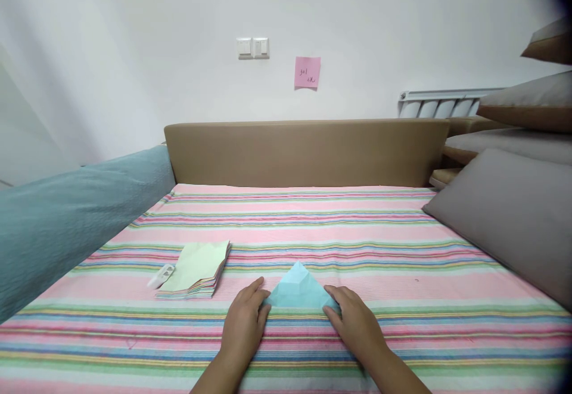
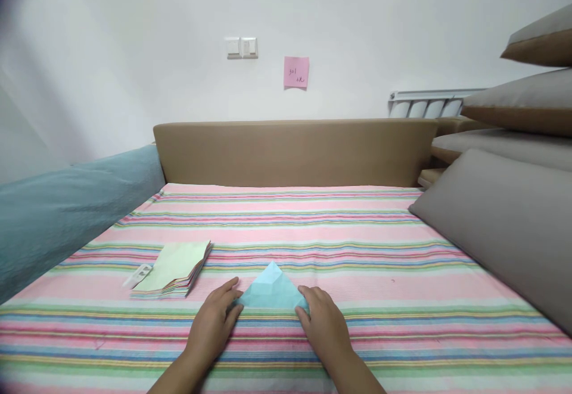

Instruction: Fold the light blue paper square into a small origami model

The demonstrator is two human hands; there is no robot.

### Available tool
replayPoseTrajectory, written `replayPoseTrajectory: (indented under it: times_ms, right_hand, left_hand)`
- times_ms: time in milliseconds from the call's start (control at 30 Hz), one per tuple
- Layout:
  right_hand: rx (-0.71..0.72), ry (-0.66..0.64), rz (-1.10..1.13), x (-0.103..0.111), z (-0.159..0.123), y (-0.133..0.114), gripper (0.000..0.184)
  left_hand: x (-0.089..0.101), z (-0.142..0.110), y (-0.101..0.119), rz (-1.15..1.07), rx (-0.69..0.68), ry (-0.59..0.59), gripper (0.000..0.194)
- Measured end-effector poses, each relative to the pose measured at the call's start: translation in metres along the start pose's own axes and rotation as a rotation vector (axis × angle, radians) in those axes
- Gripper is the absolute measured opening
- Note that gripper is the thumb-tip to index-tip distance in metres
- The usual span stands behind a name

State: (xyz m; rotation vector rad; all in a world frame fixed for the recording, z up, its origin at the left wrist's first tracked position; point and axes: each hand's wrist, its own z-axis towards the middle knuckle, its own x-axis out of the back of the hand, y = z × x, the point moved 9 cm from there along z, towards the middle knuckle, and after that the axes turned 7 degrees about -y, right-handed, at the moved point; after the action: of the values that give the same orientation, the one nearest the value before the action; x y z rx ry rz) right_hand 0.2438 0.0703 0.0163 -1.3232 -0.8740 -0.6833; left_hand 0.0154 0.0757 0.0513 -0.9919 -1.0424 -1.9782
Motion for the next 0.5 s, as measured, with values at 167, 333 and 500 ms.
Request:
replayPoseTrajectory:
  times_ms: [167,333,500]
  right_hand:
    - [0.008,0.016,0.014,0.0034,-0.0001,-0.0036,0.03]
    - [0.027,0.025,0.033,0.005,-0.0012,-0.0063,0.023]
    - [0.057,0.031,0.043,0.0067,-0.0027,-0.0095,0.014]
  left_hand:
    - [-0.0004,-0.0002,-0.0003,-0.024,0.005,-0.004,0.015]
    - [-0.0004,0.0013,0.0004,-0.041,0.021,-0.027,0.013]
    - [0.002,0.0014,0.0027,-0.038,0.024,-0.049,0.02]
